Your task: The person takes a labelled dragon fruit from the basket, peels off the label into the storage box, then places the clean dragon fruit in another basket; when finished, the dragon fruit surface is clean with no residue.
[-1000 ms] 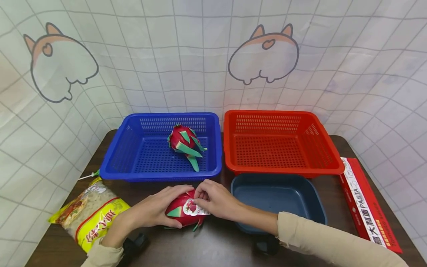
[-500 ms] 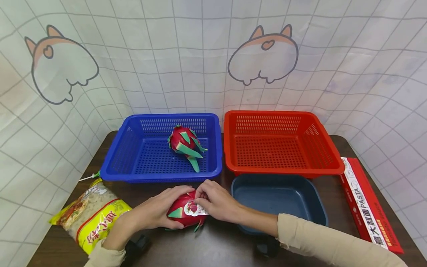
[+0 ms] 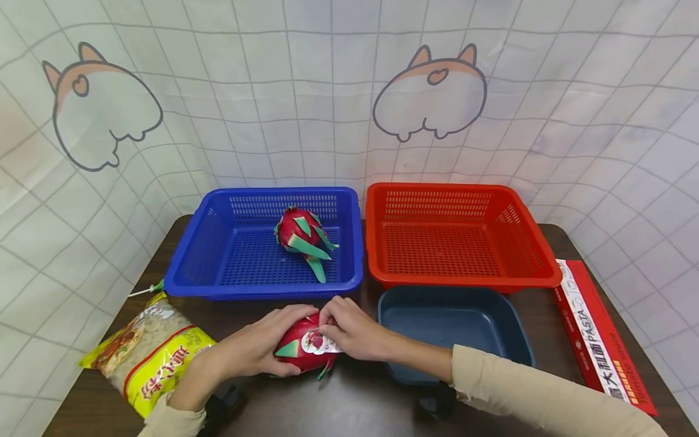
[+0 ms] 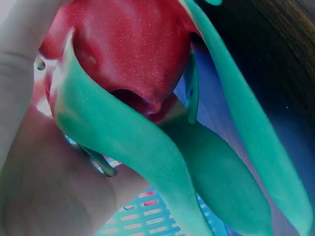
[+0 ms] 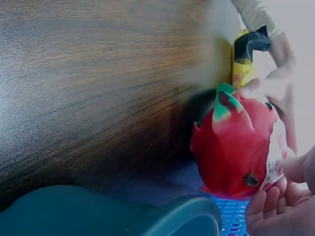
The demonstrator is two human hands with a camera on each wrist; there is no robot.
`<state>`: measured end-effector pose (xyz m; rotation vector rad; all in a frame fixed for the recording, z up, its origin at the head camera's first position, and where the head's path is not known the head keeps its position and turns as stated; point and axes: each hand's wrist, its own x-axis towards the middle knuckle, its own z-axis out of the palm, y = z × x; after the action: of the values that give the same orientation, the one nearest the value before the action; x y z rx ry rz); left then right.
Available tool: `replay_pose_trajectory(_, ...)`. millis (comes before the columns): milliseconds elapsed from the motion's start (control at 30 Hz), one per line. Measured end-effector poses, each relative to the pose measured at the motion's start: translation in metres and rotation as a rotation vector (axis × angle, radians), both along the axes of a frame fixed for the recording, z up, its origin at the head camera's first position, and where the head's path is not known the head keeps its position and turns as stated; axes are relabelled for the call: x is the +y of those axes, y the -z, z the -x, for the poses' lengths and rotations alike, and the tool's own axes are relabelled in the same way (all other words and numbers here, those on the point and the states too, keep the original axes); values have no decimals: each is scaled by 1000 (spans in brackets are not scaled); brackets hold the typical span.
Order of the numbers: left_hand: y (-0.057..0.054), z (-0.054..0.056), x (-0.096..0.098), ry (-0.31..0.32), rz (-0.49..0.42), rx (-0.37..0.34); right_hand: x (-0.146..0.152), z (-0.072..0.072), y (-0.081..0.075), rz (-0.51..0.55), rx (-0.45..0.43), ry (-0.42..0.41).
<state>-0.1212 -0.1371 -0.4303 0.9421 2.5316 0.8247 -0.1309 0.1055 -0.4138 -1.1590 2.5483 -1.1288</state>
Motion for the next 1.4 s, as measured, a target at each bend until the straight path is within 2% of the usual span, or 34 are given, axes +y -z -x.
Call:
replay_pose_trajectory(233, 1, -1, 1, -8, 16, -12, 6, 0, -1, -31, -64, -30)
replay_pose_trajectory(467, 2, -4, 1, -35, 35, -13, 11, -2, -2, -9, -86, -69)
replay_pose_trajectory(533, 2, -5, 0, -43, 33, -26, 11, -2, -2, -6, -123, -80)
replay_pose_trajectory(600, 2, -6, -1, -51, 27, -43, 12, 1, -2, 29, -252, -95)
replay_pose_trajectory(733, 3, -7, -1, -63, 17, -44, 20, 9, 0, 127, -573, -78)
replay_pose_trajectory(767, 4, -8, 0, -63, 18, -38, 23, 10, 0, 149, -630, -69)
replay_pose_trajectory(833, 4, -8, 1, -60, 22, -25, 30, 11, -3, 168, -678, -56)
replay_pose_trajectory(933, 3, -8, 2, -56, 31, -17, 43, 12, -11, 204, -678, -66)
replay_pose_trajectory(1033, 2, -7, 4, -61, 32, -27, 59, 15, -22, 210, -622, -75)
replay_pose_trajectory(1133, 0, -5, 4, -65, 34, -30, 77, 19, -27, 170, -556, -64)
replay_pose_trajectory(1233, -2, -4, 3, -66, 31, -36, 95, 21, -25, 110, -481, -45)
replay_pose_trajectory(1400, -2, -3, 3, -59, 25, -53, 121, 22, -13, 4, -357, -6)
